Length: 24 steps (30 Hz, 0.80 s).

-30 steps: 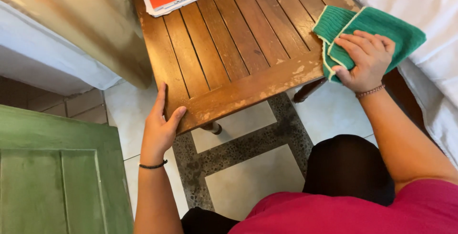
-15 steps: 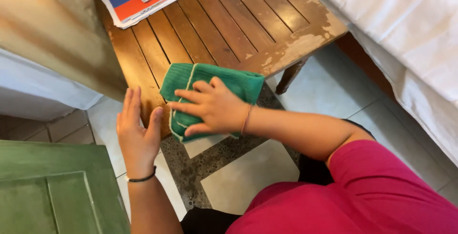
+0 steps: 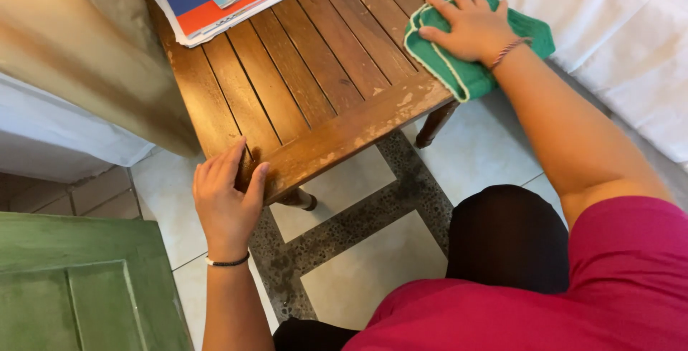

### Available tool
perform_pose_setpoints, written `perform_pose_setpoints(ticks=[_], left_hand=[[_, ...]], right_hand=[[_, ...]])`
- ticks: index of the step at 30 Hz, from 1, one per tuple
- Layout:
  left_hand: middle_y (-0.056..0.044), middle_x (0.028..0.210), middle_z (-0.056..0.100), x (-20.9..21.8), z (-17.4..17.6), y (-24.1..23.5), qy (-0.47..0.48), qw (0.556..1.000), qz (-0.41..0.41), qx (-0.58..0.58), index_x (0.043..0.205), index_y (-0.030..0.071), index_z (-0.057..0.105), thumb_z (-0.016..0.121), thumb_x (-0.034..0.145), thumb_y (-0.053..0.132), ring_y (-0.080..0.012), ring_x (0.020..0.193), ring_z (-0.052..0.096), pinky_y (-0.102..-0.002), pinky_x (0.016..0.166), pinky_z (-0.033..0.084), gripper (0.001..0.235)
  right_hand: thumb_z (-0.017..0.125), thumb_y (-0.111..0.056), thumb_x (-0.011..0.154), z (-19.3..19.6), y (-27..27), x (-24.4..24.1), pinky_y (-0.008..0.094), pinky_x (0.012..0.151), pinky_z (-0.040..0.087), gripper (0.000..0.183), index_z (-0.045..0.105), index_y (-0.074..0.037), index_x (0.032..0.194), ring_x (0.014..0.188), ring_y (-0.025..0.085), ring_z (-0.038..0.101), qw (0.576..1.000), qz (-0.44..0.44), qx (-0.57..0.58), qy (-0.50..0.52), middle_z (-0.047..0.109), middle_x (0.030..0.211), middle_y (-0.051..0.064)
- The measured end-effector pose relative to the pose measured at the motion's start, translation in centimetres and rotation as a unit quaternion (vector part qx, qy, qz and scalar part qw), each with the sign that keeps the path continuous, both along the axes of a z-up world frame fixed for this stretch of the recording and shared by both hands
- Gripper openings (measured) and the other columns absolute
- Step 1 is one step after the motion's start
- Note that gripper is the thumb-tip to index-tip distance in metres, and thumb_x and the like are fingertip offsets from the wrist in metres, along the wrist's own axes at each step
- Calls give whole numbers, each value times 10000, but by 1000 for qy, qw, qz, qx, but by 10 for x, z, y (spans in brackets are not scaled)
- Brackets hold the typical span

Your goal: Wipe a wooden bedside table using a green cleaning cloth.

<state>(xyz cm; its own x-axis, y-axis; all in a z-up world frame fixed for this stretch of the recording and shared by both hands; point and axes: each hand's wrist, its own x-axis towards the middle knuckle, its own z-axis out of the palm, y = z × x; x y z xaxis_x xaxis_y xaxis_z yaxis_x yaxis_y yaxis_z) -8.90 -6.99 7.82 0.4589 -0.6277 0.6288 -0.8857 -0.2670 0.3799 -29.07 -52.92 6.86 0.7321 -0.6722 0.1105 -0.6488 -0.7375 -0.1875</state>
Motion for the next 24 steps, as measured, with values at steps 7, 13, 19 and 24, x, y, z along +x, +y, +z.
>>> perform_pose_setpoints(ticks=[7,13,19,24], left_hand=[[-123,1162,723,1,0,-2,-2,1000,15,13,1275,39,713,831,879,250,-328,1082,624,-434,988,479,464],[-120,1184,725,4,-4,-4,15,1000,12,-1,1263,42,721,824,875,245,-323,1089,620,-425,987,487,449],[-124,1193,723,3,-2,-3,10,1000,4,-4,1247,39,723,822,877,240,-324,1110,623,-427,993,489,432],[-123,1200,721,3,-3,-1,11,1000,-4,-10,1249,35,720,814,892,231,-321,1108,629,-422,1007,487,418]], right_hand=[[389,-860,876,0,45,58,776,1163,11,870,314,-393,1607,1559,381,142,977,209,-38,29,222,1694,71],[366,-825,886,-8,-10,90,817,1113,-8,832,285,-409,1603,1555,383,121,1000,9,-27,-5,191,1703,58],[404,-843,873,5,61,82,779,1143,-8,837,294,-429,1593,1547,377,127,985,166,-28,32,202,1692,57],[371,-840,883,-3,11,83,800,1157,1,830,307,-430,1602,1577,356,144,999,45,-24,13,211,1708,44]])
